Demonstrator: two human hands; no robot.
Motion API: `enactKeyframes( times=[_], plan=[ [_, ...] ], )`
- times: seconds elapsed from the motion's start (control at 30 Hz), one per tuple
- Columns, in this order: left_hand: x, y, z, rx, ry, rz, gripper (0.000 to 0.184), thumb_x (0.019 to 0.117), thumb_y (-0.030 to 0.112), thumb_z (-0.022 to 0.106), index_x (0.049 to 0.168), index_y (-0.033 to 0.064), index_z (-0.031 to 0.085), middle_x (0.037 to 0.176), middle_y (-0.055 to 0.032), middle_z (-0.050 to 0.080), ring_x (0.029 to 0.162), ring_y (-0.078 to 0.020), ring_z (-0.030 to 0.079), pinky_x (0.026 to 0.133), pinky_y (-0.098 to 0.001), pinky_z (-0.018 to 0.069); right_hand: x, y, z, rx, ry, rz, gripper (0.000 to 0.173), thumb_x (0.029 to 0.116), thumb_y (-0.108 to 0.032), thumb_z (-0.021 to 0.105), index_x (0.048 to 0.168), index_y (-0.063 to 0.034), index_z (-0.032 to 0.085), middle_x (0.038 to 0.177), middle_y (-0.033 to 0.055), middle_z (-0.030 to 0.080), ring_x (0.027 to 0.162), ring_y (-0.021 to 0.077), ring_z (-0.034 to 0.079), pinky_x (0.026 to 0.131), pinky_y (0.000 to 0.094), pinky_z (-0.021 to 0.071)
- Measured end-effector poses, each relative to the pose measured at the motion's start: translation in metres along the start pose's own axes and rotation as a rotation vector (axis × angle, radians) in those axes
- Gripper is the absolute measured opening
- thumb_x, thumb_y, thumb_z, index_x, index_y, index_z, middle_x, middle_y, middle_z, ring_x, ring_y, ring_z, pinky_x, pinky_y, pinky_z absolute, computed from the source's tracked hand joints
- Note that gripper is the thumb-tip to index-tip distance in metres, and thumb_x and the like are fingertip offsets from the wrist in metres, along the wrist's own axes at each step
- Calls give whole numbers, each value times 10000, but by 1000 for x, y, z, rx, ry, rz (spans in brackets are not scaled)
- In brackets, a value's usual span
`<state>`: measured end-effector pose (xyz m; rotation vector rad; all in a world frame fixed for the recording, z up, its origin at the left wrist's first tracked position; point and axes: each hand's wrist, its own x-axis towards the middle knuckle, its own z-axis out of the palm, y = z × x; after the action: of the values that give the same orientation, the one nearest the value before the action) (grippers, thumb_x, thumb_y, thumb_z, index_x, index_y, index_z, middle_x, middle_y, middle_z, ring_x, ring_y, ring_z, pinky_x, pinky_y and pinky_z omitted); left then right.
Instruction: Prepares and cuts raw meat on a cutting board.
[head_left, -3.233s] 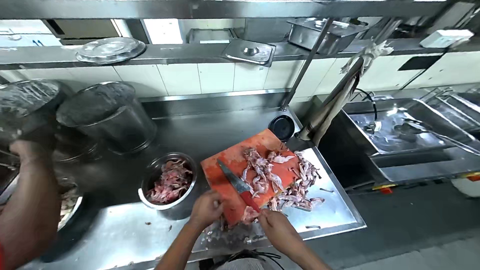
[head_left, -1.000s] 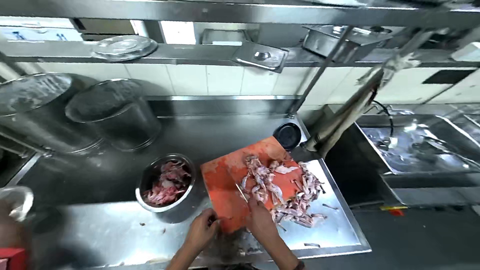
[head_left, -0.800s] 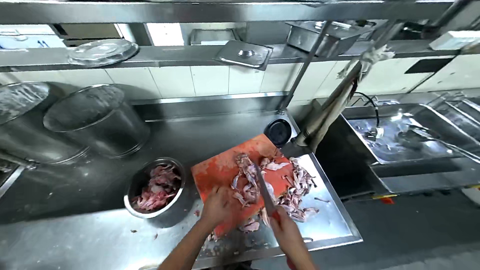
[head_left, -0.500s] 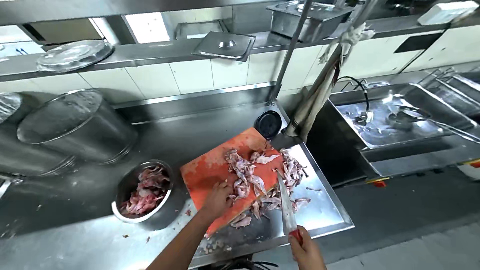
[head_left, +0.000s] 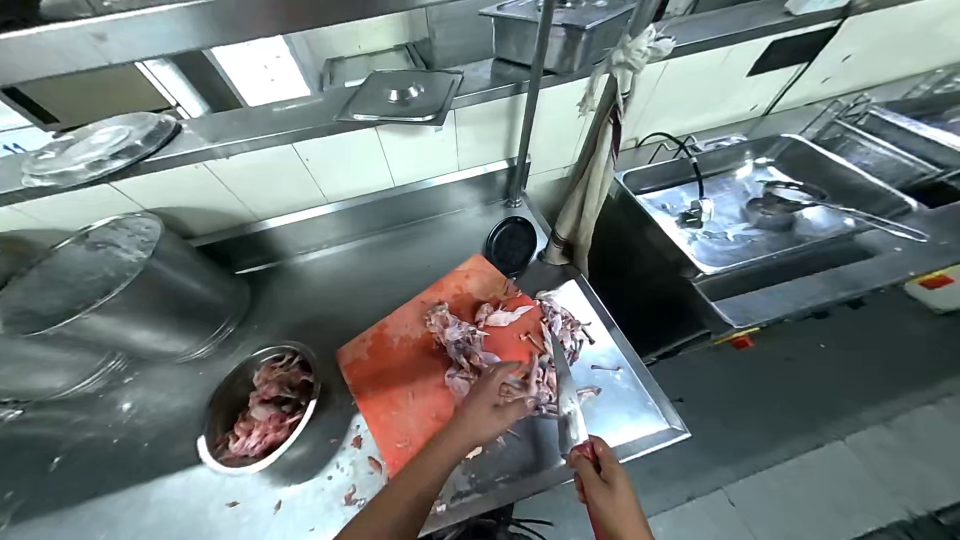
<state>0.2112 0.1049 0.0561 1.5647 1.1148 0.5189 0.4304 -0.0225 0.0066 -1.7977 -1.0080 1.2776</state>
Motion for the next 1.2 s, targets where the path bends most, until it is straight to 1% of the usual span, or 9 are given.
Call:
enactKeyframes(
  times=[0.07, 0.17, 0.23, 0.37, 0.5, 0.73, 0.9, 1.07, 1.2],
  plan=[
    [12, 7, -5, 187, -27, 22, 725, 959, 302, 691, 1592, 132, 382, 1616, -126, 392, 1240, -210, 635, 1000, -384, 585, 2, 0, -5, -15, 11, -9, 217, 986, -134, 568, 1162, -9, 589, 831, 90, 689, 592, 186, 648, 546, 367, 578],
    [1, -6, -13, 636, 84, -89, 379, 978, 318, 609, 1312, 153, 679, 1411, -77, 618, 1264, -235, 616, 1072, -453, 517, 0, 4, -9, -34, 27, -29, 233, 987, -147, 568, 1176, -12, 592, 825, 88, 688, 594, 191, 650, 553, 383, 580],
    [-17, -27, -16, 794, 135, -257, 363, 947, 331, 622, 1261, 173, 710, 1411, -89, 620, 1340, -311, 551, 1095, -535, 468, -6, 10, -9, -39, 36, -27, 243, 988, -161, 575, 1181, -15, 595, 818, 90, 685, 601, 197, 653, 567, 399, 583],
    [-43, -73, -18, 757, 203, -255, 355, 957, 147, 569, 1285, 169, 703, 1484, -75, 567, 1329, -300, 566, 1089, -468, 498, -13, 23, -1, -111, 0, -26, 249, 983, -180, 570, 1171, -22, 612, 777, 84, 665, 600, 210, 648, 578, 429, 578],
    [-56, -86, -33, 603, 317, -192, 211, 905, 144, 617, 1072, 82, 731, 1190, -91, 691, 1068, -213, 685, 954, -407, 578, -20, 7, 10, -341, -166, -108, 306, 1000, -245, 565, 1202, -21, 614, 788, 107, 657, 670, 250, 657, 647, 485, 564],
    [-95, -98, -59, 605, 339, -314, 378, 897, 204, 683, 1250, 71, 679, 1226, -125, 694, 1090, -251, 696, 970, -464, 576, -6, -15, 59, -599, -569, -186, 325, 1053, -298, 493, 1225, -44, 602, 1006, 182, 693, 930, 341, 703, 836, 548, 564],
    [-108, -86, -76, 631, 259, -368, 346, 1002, 201, 567, 1316, 207, 713, 1380, -99, 629, 1229, -240, 640, 1052, -444, 540, -1, -12, 69, -694, -424, -76, 356, 1061, -286, 481, 1292, -40, 593, 1059, 187, 709, 965, 349, 716, 859, 551, 575],
    [-100, -80, -100, 958, 4, -264, 436, 997, 143, 533, 1370, 337, 646, 1567, 33, 501, 1521, -304, 342, 1189, -609, 323, -1, -15, 61, -723, -358, -96, 333, 1047, -273, 501, 1261, -37, 600, 992, 172, 712, 909, 339, 719, 822, 539, 577],
    [-90, -94, -111, 973, -74, -236, 352, 1029, 181, 506, 1351, 213, 642, 1414, -13, 631, 1424, -267, 480, 1177, -568, 350, -12, -19, 71, -648, -400, -158, 323, 1048, -304, 494, 1228, -52, 585, 874, 147, 685, 798, 312, 702, 748, 522, 577]
  ],
)
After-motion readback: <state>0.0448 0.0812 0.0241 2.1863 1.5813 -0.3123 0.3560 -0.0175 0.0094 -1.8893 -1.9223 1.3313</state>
